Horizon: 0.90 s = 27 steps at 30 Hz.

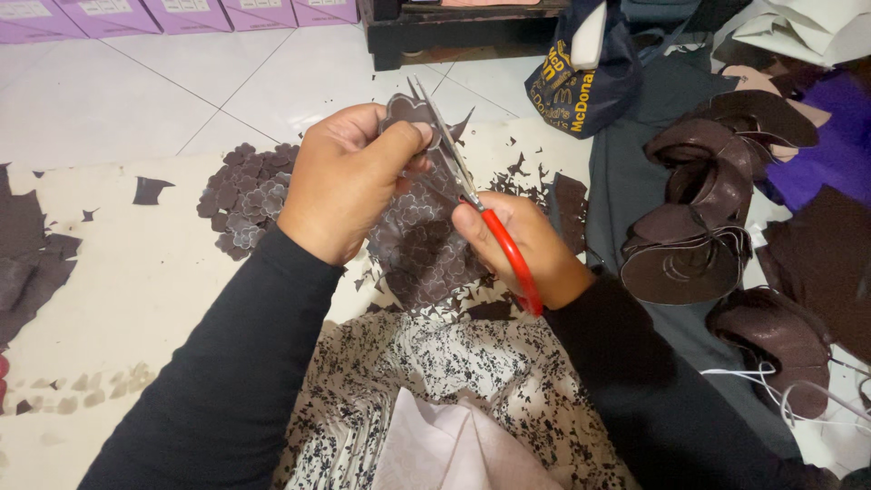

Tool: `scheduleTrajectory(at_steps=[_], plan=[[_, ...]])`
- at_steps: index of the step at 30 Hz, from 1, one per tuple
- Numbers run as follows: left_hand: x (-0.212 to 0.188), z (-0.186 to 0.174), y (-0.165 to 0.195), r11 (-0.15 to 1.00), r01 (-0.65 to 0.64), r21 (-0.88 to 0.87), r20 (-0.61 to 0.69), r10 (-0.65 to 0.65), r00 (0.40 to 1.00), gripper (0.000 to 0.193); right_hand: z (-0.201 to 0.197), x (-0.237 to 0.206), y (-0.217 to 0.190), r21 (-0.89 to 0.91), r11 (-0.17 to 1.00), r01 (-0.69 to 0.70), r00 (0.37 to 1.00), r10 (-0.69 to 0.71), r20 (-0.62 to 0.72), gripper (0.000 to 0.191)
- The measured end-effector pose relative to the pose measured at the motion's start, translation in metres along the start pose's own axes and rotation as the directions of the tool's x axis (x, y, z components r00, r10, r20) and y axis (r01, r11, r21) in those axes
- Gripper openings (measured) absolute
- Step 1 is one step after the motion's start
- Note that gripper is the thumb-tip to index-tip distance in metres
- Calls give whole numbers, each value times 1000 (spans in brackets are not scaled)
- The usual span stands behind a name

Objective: The person uses red-handled scissors to cut flower-shaped pieces from a dark brown patterned sheet. The cut shapes are placed in a growing pile on the floor to the left while the remaining sheet is held and rotated as needed.

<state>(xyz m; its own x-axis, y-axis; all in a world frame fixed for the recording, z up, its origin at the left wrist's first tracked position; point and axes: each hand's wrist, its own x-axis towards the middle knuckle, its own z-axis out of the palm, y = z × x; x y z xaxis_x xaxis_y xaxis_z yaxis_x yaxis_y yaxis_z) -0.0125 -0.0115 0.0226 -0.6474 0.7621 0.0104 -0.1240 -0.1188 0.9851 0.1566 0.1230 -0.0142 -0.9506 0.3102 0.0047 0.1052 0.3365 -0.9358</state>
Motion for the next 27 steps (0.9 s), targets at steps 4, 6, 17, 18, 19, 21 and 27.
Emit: scheduleTrajectory(at_steps=[4, 6, 17, 18, 19, 21, 27], plan=[[-2, -1, 0, 998, -25, 61, 7, 24, 1000, 15, -1, -2, -6, 92, 994, -59, 994, 49, 99, 44], [-1, 1, -1, 997, -18, 72, -3, 18, 1000, 16, -1, -4, -9, 143, 989, -27, 989, 5, 146, 43], [1, 2, -4, 996, -24, 86, -23, 27, 999, 16, -1, -1, -5, -39, 999, 18, 999, -16, 39, 50], [1, 2, -4, 997, -23, 77, -24, 25, 999, 16, -1, -1, -4, -46, 999, 3, 999, -2, 32, 50], [1, 2, -3, 997, -23, 67, -26, 25, 999, 16, -1, -1, -4, -39, 999, -1, 1000, 2, 29, 50], [1, 1, -2, 998, -27, 61, -10, 28, 1000, 16, -1, -1, -5, -26, 1000, -10, 1000, 10, 23, 50], [0, -2, -3, 999, -45, 17, 77, 43, 996, 14, 0, -2, -8, 104, 992, -65, 992, 53, 112, 41]])
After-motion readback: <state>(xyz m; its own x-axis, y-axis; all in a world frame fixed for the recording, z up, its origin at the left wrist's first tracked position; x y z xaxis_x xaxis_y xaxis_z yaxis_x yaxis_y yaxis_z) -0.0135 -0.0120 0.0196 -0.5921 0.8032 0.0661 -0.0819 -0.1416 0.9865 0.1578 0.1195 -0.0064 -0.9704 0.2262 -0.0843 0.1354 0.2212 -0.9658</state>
